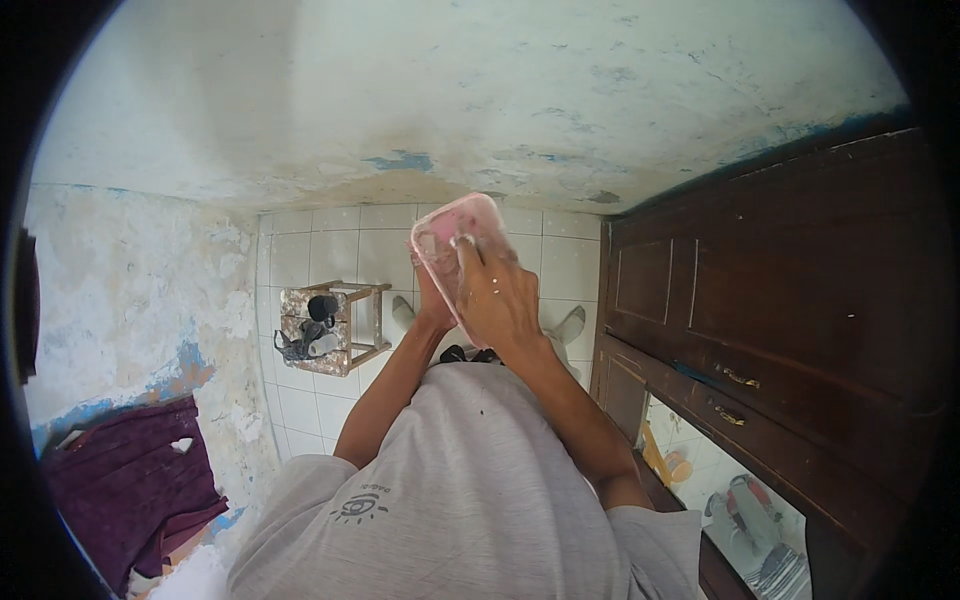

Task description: The person applies and smooths putty mixture from a pink container onto a ceiling or upper wall area with a putty knife.

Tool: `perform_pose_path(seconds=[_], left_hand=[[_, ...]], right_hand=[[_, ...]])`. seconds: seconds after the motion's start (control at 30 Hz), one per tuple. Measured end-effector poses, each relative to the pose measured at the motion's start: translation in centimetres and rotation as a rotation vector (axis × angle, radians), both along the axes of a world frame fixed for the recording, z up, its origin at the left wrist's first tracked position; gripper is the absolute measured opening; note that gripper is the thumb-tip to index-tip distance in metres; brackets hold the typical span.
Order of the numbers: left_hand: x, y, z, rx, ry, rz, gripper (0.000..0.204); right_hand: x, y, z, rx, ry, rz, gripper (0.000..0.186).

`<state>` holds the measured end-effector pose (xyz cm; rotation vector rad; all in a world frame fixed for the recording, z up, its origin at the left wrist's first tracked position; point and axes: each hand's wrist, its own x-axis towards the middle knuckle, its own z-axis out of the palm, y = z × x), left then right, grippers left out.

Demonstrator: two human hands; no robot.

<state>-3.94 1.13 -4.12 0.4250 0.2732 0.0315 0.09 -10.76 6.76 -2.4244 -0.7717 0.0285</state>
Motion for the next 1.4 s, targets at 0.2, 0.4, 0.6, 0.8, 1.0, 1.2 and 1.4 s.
perform_pose_path(seconds=[0.2,0.4,0.6,0.8,1.0,1.2,1.4], left_hand=[[0.3,-0.1,0.8,-0.048,-0.042,0.062,0.093],[0.3,-0.4,1.3,0.084,-0.123,0.007,0.088],[0.7,-0.7,0.6,0.15,0.004,0.035,0.086],[0.3,-0.2,0.3,-0.122,-0.132,0.059,0.087],[0.2,-0.1,0.6,-0.07,-0.111,0.071,0.085],[0.0,-0.2,0.0,0.17,-0.007,0.112,0.084],[-0.3,-0.3,-0.8,-0.179,-0.207,0.033,0.083]], right_hand=[[-0.6,-0.3,-0.1,0.029,0.043,-0.04,0.041],[-0.1,-0.3,0.6,0.063,0.045,-0.046,0.035],[-0.1,-0.2,0.1,-0.086,0.13,0.01,0.037],[-0.2,-0.1,0.4,0.016,0.058,-0.141,0.035],[-0.3,0.1,0.4,0.035,0.085,-0.02,0.034],[-0.6,-0.4,-0.1,-0.014,0.052,0.015,0.036],[-1.0,-0.1,1.3,0.104,0.193,-0.028,0.032]])
